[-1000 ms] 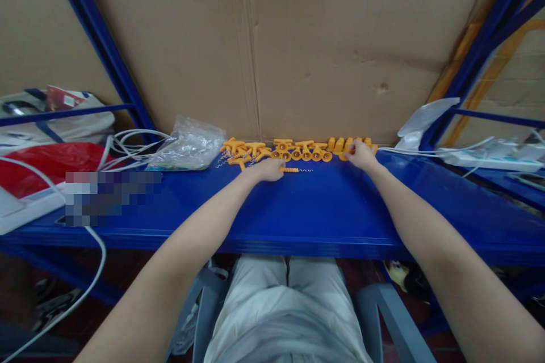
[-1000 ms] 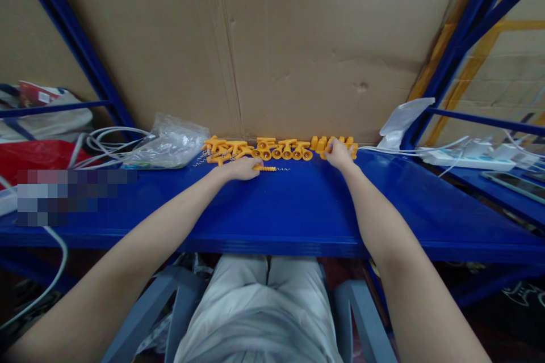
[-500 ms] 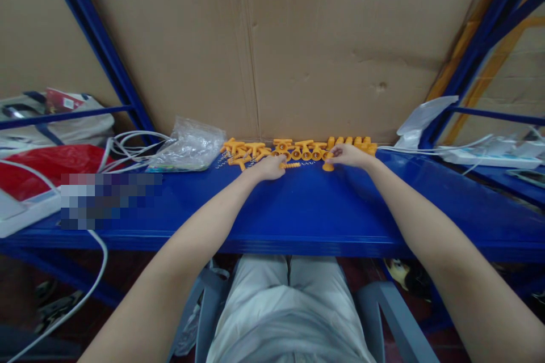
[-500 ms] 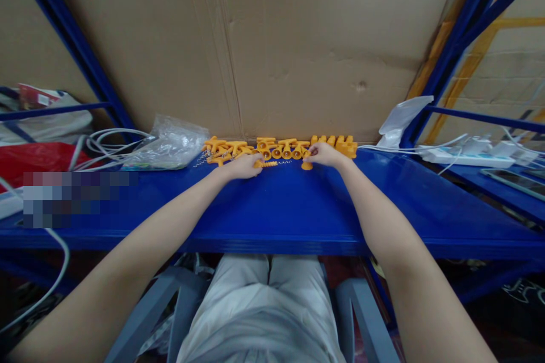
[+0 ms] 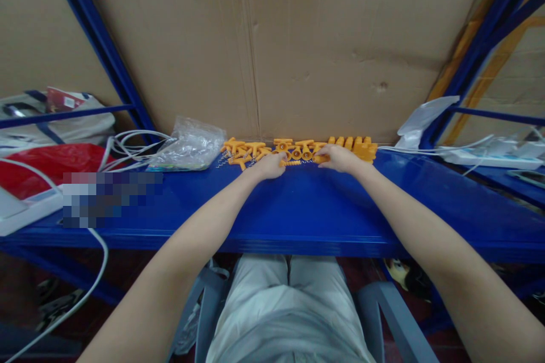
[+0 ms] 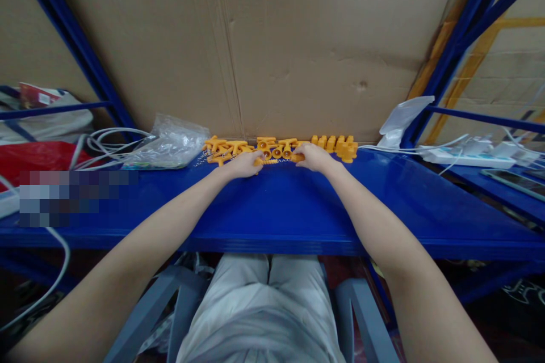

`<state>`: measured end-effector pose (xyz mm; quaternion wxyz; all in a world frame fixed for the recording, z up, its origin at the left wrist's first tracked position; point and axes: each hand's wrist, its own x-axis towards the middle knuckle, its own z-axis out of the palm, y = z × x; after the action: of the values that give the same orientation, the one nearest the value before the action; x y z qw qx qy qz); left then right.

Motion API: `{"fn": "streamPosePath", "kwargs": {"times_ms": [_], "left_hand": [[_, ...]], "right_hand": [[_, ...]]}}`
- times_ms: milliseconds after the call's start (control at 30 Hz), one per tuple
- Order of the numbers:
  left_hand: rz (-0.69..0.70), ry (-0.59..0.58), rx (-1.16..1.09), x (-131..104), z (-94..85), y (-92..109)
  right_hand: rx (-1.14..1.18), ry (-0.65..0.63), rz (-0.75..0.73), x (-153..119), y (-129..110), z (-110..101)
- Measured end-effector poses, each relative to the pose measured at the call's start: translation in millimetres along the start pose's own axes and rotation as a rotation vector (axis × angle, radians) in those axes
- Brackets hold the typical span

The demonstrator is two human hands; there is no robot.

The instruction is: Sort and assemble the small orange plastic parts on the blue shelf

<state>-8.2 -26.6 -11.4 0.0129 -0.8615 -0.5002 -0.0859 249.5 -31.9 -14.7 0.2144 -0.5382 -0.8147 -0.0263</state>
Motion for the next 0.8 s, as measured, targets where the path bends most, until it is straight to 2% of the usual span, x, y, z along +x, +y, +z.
{"fn": "streamPosePath", "kwargs": {"times_ms": [267,467,633,800], "left_hand": [[0.016,0.03,0.007,1.0,0.5,-2.2],[-0.021,0.044,0.008,2.0,1.7,-3.0],[-0.078,0.085,-0.026,-0.7,0.2,1.9],[0.017,0.135,-0.125,-2.4,0.8,5.8]], "right_hand": [[0.012,-0.018,-0.009,2.3,-5.4,0.0],[-0.028,-0.018,-0.008,1.7,-5.8,-1.1],[-0.02,0.004,-0.071,-0.2,-11.7,-1.8],[-0.045,0.006,-0.123,-1.3,-17.6,0.6]]}}
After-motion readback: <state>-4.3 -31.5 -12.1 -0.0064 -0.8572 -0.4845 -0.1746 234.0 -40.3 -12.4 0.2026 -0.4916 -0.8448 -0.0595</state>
